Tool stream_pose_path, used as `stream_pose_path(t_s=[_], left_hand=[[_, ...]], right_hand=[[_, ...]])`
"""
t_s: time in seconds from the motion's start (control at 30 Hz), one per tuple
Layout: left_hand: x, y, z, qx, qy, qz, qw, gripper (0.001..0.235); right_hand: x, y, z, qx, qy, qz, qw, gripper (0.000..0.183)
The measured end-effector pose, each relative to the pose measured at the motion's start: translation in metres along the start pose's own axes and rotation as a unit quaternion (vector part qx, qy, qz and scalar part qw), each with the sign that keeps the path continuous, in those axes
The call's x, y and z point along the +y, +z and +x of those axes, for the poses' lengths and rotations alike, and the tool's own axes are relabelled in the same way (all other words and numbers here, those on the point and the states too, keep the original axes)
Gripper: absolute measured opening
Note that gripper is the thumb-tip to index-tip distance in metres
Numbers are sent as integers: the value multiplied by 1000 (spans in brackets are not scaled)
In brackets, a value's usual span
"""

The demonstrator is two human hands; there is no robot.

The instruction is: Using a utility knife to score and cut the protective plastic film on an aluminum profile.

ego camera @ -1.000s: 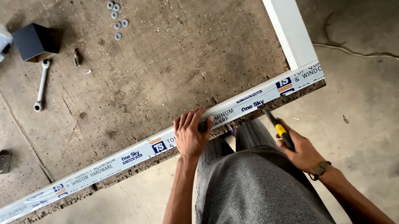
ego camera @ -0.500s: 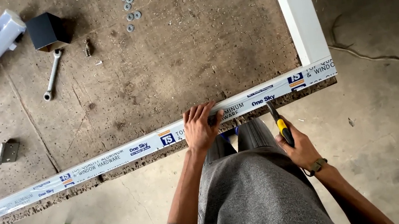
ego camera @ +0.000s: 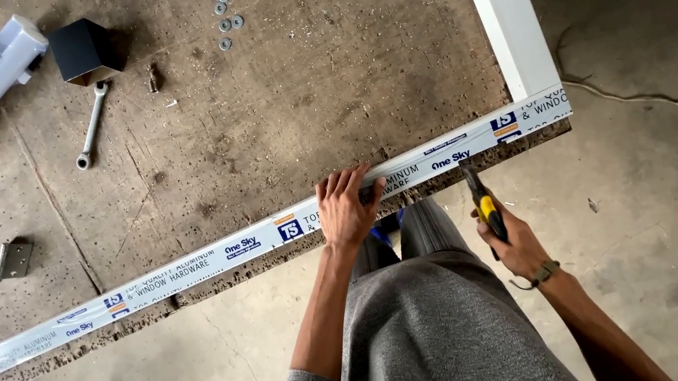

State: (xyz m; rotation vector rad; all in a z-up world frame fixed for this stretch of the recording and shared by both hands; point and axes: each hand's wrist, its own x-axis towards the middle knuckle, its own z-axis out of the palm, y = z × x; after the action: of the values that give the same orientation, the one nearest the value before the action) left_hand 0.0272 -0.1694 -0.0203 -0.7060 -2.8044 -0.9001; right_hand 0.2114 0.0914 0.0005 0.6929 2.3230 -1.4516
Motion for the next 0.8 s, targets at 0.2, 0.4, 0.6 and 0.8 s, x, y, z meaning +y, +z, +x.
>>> stream_pose_path(t_s=[0.2,0.4,0.6,0.8], left_hand=[[57,3,27,-83,-6,-52,995,68],[93,64,34,-64,-37,-1,997,76],[91,52,40,-169,-95,-29,981,95],[42,-29,2,-112,-38,-81,990,70]], right_hand=[[6,-4,-52,3,121,15,993,75],[41,-1,-88,3,185,20,982,63],[-18,6,-73,-58,243,34,968,58],[-54,17,-48,-161,223,-108,955,74]])
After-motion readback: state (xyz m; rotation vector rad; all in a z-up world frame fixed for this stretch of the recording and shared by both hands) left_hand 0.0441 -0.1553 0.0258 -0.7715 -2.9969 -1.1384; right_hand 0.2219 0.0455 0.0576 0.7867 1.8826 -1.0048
